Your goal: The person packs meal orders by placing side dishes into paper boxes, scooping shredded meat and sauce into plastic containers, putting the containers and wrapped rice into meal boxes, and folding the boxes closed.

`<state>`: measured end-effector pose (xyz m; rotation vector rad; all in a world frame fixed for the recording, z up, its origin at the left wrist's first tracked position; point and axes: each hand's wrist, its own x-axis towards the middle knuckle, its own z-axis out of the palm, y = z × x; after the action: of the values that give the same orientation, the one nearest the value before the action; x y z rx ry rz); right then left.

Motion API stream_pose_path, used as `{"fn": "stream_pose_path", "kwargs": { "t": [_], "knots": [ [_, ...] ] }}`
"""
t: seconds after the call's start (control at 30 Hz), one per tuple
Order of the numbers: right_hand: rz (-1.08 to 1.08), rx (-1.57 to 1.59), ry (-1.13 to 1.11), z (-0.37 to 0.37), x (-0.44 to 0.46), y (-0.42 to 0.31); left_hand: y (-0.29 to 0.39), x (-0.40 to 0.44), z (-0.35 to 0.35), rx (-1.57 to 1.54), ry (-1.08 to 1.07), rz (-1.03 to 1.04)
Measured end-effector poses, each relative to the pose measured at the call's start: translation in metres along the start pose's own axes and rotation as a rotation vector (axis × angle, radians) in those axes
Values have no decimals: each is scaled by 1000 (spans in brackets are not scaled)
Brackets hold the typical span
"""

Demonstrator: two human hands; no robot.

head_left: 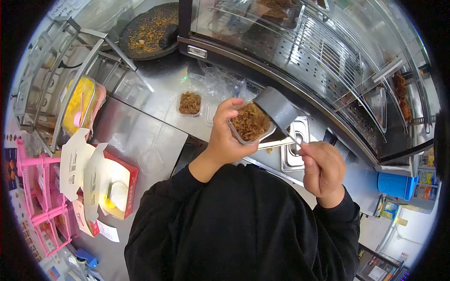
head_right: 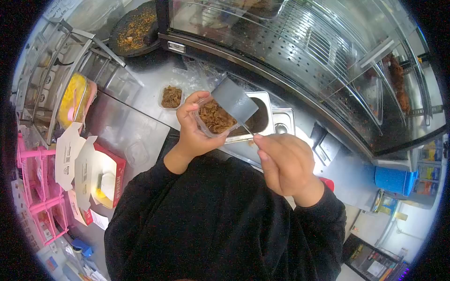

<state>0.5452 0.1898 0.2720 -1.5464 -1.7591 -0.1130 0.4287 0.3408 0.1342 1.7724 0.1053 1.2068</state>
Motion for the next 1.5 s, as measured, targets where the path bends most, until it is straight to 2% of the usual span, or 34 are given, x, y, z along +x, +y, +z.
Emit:
{"fn": "stream_pose_path", "kwargs": {
  "t": [0.17, 0.27, 0.3, 0.4, 0.5, 0.57, 0.6, 0.67, 0.77, 0.9, 1.0, 1.13, 1.2, 1.33, 1.4, 1.5],
  "knots": [
    [-56, -15, -59, 9, 1, 0, -1, -1, 3, -69, 30, 27],
    [-89, -44, -9, 16, 1, 2, -2, -4, 0, -81, 58, 15],
    [29, -7, 28, 13, -1, 1, 0, -4, -3, -78, 57, 11],
    [526, 515, 475, 25, -1, -1, 5, -4, -14, -43, 85, -5],
    [756, 866, 626, 28, 13, 10, 2, -12, -38, 54, 212, -15],
    [833, 857, 611, 32, 5, 22, -8, -23, -69, 297, 385, -18],
    [871, 856, 602, 35, -2, 30, -17, -31, -83, 314, 458, -63],
    [898, 780, 433, 41, -12, 38, -36, -49, -109, 352, 605, -153],
    [987, 666, 207, 50, -22, 43, -56, -64, -133, 530, 592, -133],
    [1007, 393, -58, 63, -23, 44, -78, -76, -141, 657, 667, -373],
    [969, 314, -124, 68, -25, 46, -69, -71, -141, 945, 620, -512],
    [838, 300, -119, 74, -30, 51, -62, -71, -146, 994, 589, -590],
    [839, 175, -163, 74, -27, 47, -43, -61, -145, 953, 563, -609],
    [784, -59, -280, 79, -19, 33, -18, -58, -149, 1020, 617, -533],
    [657, -43, -301, 89, -18, 32, -9, -61, -152, 1069, 666, -505],
    [561, 29, -363, 93, -10, 29, -10, -68, -132, 510, 840, -218]
  ]
}}
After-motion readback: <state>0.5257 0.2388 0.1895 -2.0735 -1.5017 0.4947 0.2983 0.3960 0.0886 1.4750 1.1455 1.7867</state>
